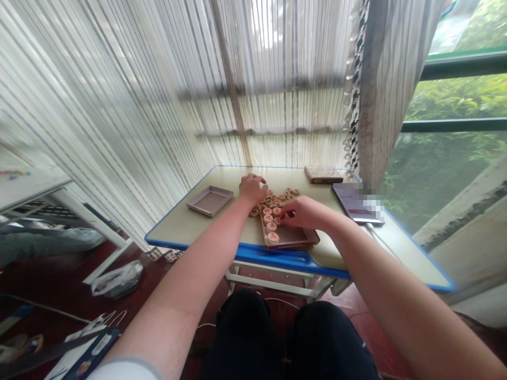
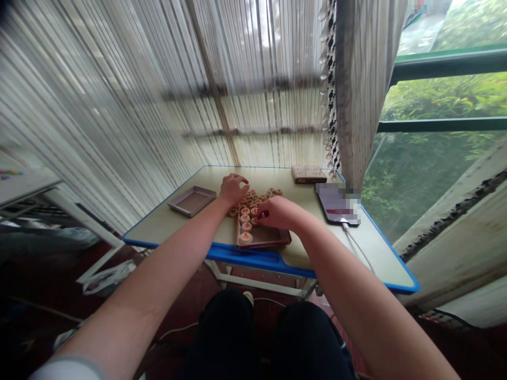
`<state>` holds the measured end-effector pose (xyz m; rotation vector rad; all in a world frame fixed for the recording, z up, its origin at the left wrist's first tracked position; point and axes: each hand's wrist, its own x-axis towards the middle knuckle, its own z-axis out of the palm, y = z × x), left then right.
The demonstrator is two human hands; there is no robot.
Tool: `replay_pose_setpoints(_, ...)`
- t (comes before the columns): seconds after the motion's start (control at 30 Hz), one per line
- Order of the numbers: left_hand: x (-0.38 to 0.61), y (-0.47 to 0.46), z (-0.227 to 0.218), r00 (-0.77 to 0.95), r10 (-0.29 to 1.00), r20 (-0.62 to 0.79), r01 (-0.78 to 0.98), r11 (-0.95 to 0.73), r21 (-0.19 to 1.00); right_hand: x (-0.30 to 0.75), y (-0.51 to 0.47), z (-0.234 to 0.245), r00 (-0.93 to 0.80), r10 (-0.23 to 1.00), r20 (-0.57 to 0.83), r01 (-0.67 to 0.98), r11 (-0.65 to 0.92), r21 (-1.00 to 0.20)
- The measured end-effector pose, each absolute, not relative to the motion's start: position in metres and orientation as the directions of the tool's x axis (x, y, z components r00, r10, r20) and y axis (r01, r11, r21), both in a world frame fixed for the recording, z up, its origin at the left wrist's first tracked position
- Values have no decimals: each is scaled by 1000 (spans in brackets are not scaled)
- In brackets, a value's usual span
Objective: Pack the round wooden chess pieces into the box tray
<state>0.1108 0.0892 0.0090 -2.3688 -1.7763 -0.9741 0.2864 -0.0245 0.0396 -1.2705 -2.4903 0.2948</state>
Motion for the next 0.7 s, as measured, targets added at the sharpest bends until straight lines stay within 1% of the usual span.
replay_pose_setpoints(0.13, 110, 96, 5, 160, 884, 440, 916, -299, 267, 293, -18, 39, -490, 842, 224, 771, 539, -339)
replay_pose_setpoints(0.27, 109, 103, 2, 180, 946, 270, 954, -234, 185, 302, -5, 33, -331, 880, 340, 788, 456, -414)
replay_pose_setpoints(0.33, 109, 105, 1, 195, 952, 236, 955, -239, 173, 306, 3, 28, -249, 884, 396, 804, 417, -425)
replay_pose_setpoints(0.43, 109, 102, 2, 230, 944, 236, 937, -281, 209, 310, 13, 18, -173, 884, 434, 852, 355, -384)
replay_pose_setpoints(0.57, 110, 96, 3, 320, 919, 229, 887, -375, 268, 314, 22, 9, -127, 882, 453, 897, 298, -328)
replay_pose_setpoints(0.63, 112, 95, 3, 339, 913, 228, 875, -395, 280, 317, 26, 7, -92, 888, 452, 906, 262, -332)
replay_pose_setpoints(0.7, 113, 94, 4, 335, 916, 221, 871, -390, 299, 320, 28, 7, -36, 892, 450, 907, 218, -361)
